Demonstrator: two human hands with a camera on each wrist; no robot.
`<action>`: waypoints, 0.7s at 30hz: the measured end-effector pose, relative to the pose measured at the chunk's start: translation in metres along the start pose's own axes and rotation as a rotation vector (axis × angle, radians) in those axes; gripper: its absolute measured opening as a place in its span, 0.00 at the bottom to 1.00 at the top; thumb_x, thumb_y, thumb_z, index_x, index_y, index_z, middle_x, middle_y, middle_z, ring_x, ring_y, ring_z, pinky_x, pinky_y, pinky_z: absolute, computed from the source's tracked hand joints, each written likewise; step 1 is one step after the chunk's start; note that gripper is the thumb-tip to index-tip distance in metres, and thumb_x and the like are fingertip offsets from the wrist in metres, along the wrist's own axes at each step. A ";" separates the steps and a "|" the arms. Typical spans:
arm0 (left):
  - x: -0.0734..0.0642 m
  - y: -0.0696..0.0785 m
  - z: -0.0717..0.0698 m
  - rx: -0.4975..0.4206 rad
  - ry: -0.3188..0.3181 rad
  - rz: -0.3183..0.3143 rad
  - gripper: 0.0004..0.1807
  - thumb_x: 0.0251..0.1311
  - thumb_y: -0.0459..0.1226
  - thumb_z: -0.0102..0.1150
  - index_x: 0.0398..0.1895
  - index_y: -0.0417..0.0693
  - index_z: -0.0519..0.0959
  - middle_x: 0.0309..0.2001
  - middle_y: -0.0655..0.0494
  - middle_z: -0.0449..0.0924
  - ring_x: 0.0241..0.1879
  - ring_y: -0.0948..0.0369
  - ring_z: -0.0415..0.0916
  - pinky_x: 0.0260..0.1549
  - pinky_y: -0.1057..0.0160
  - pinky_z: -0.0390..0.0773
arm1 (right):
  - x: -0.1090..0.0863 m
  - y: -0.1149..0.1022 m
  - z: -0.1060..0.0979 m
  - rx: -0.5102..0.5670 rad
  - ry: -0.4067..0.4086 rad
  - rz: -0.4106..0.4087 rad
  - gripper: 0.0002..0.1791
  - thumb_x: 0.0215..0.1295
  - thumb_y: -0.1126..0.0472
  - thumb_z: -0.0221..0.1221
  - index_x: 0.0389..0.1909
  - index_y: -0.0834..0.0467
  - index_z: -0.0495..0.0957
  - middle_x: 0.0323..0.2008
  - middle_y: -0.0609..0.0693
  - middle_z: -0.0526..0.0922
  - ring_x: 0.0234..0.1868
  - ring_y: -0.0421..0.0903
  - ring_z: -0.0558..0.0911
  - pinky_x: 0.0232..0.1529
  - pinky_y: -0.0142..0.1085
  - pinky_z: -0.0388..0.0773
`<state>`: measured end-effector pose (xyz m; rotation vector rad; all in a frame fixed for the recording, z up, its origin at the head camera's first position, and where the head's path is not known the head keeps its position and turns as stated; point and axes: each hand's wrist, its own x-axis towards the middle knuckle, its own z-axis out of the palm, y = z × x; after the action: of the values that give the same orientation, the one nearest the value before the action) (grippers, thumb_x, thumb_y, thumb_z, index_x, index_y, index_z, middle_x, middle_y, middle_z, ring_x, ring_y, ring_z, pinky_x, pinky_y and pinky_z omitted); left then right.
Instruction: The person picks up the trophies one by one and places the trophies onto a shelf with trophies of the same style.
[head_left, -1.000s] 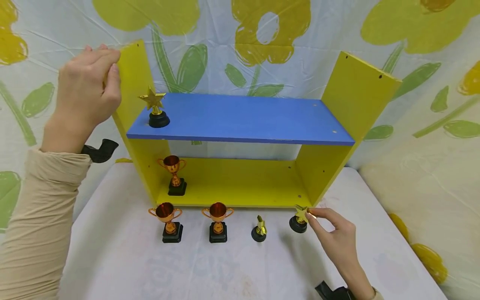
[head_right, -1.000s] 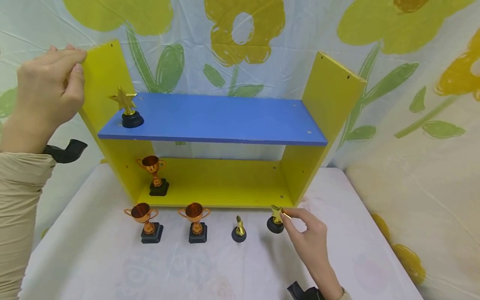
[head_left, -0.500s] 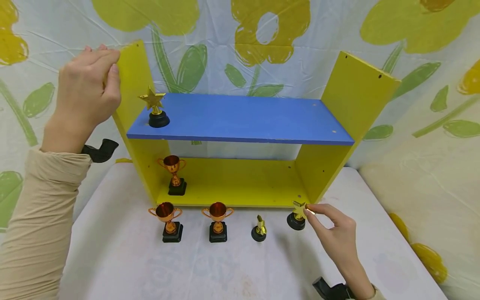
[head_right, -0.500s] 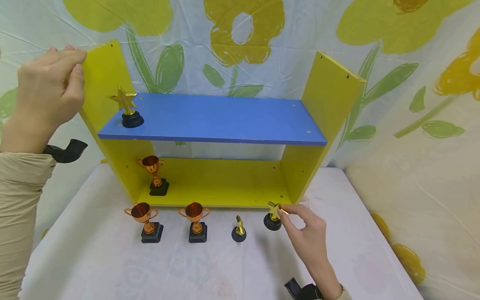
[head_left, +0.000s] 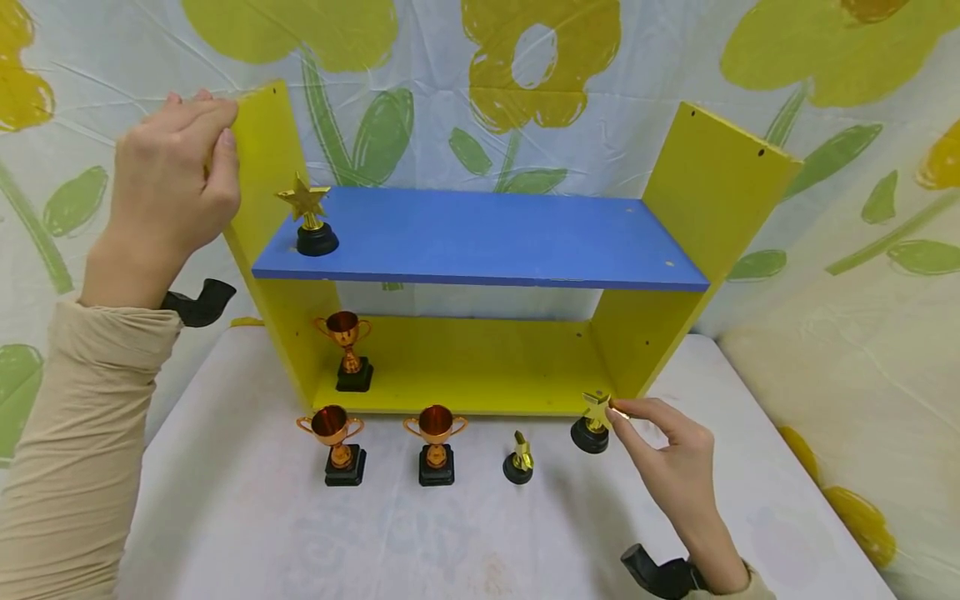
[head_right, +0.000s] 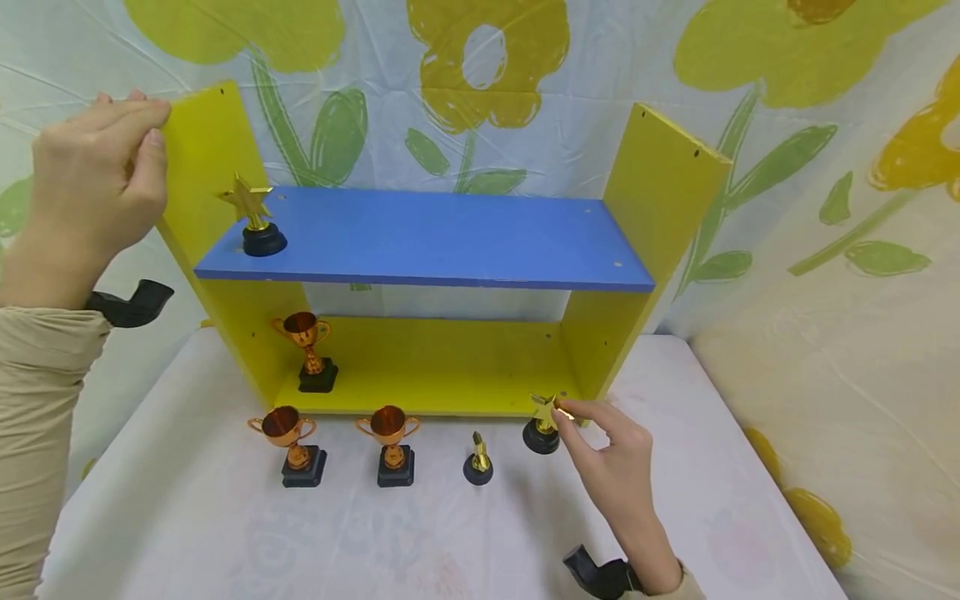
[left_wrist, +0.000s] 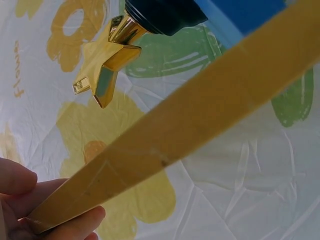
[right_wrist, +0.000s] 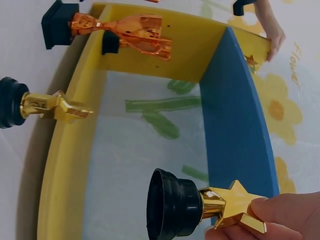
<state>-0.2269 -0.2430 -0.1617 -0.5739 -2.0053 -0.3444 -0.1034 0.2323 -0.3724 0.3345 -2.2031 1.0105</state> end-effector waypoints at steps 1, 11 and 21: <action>0.000 0.000 0.000 0.000 0.001 0.000 0.20 0.68 0.35 0.41 0.45 0.29 0.80 0.51 0.39 0.82 0.55 0.39 0.77 0.66 0.49 0.66 | 0.001 -0.001 0.000 0.001 0.001 -0.002 0.11 0.50 0.76 0.70 0.35 0.63 0.87 0.33 0.50 0.88 0.38 0.29 0.80 0.47 0.19 0.72; 0.000 0.001 -0.001 -0.003 0.011 -0.010 0.19 0.66 0.35 0.41 0.43 0.29 0.80 0.51 0.39 0.82 0.54 0.39 0.77 0.66 0.49 0.66 | 0.011 -0.013 0.000 0.048 0.002 -0.024 0.11 0.51 0.77 0.69 0.35 0.62 0.87 0.33 0.51 0.88 0.38 0.29 0.81 0.52 0.22 0.71; 0.000 0.000 0.001 -0.011 0.010 -0.011 0.20 0.67 0.35 0.41 0.46 0.29 0.81 0.50 0.37 0.82 0.55 0.38 0.76 0.67 0.48 0.65 | 0.025 -0.026 -0.001 0.060 -0.013 -0.062 0.11 0.52 0.76 0.69 0.36 0.62 0.87 0.34 0.51 0.88 0.39 0.30 0.81 0.49 0.23 0.73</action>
<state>-0.2270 -0.2425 -0.1622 -0.5669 -1.9992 -0.3644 -0.1091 0.2171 -0.3404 0.4346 -2.1635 1.0451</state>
